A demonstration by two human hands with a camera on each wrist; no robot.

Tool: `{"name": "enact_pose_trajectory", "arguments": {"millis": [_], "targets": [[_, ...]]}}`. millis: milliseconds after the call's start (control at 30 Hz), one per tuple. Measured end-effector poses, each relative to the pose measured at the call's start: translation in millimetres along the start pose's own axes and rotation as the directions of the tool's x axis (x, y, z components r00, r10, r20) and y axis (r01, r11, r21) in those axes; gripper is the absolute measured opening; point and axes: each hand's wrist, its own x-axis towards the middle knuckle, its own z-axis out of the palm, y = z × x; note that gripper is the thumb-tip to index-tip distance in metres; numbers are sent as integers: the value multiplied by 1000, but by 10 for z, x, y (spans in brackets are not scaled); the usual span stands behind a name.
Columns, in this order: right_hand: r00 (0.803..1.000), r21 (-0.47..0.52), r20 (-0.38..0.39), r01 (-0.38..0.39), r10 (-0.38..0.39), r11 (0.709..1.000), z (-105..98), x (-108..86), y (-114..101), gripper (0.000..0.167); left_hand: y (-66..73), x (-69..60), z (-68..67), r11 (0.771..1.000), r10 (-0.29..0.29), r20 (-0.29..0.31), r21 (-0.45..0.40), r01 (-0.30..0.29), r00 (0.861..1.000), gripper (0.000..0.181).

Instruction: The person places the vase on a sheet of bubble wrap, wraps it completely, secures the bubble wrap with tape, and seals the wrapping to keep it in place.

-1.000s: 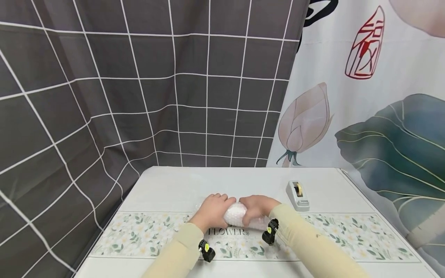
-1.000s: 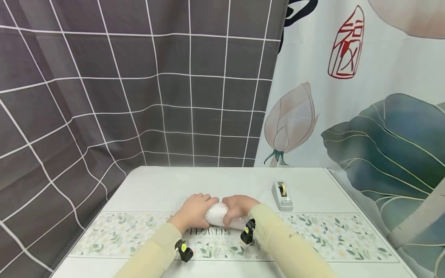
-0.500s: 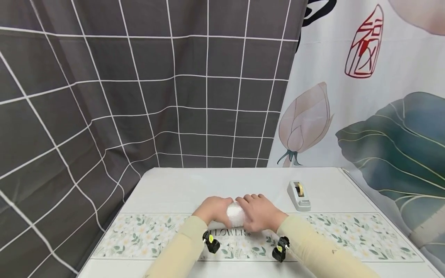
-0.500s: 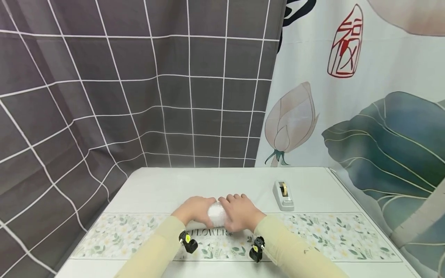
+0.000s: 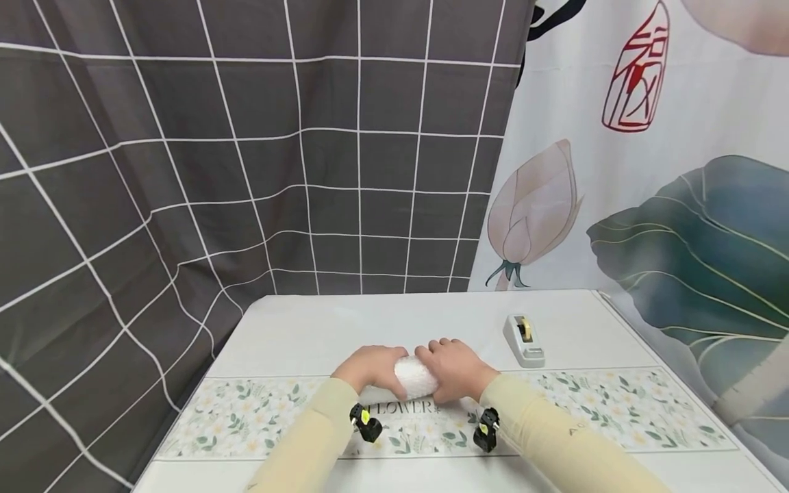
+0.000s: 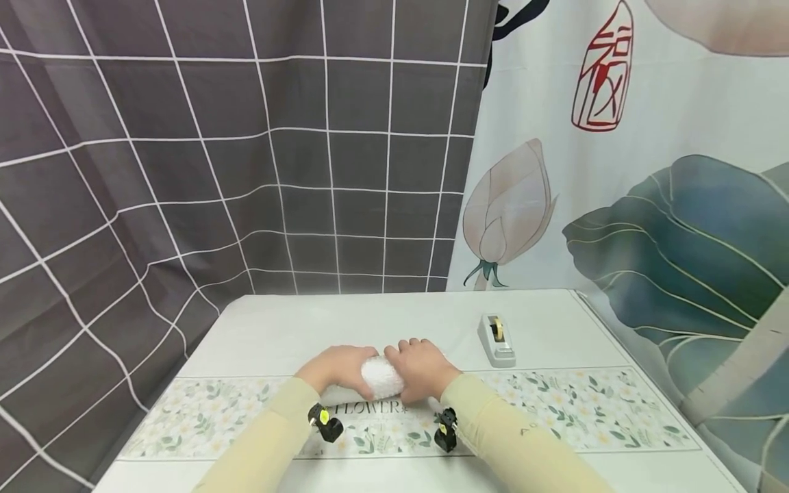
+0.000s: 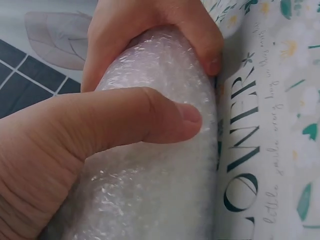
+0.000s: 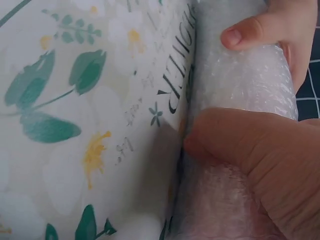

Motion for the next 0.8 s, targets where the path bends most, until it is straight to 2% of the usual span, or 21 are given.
{"name": "enact_pose_trajectory", "arguments": {"millis": [100, 200, 333, 467, 600, 800], "targets": [[1000, 41, 29, -12, 11, 999, -36, 27, 2, 67, 3, -25, 5, 995, 48, -45, 84, -44, 998, 67], [997, 90, 71, -40, 34, 995, -65, 53, 9, 68, 23, -63, 27, 980, 92, -104, 184, -72, 990, 72], [984, 156, 160, -98, 73, 983, -80, 108, 28, 67, 60, -111, 69, 959, 115, -178, 274, -63, 977, 73], [957, 227, 269, -173, 109, 959, -89, 162, 49, 62, 90, -134, 121, 933, 131, -215, 358, -46, 968, 74], [928, 325, 355, -237, 114, 916, -103, 199, 70, 57, 96, -138, 159, 913, 137, -242, 407, -28, 961, 76], [888, 488, 446, -346, 112, 801, -117, 217, 97, 54, 83, -136, 195, 902, 135, -258, 431, -11, 957, 78]]}}
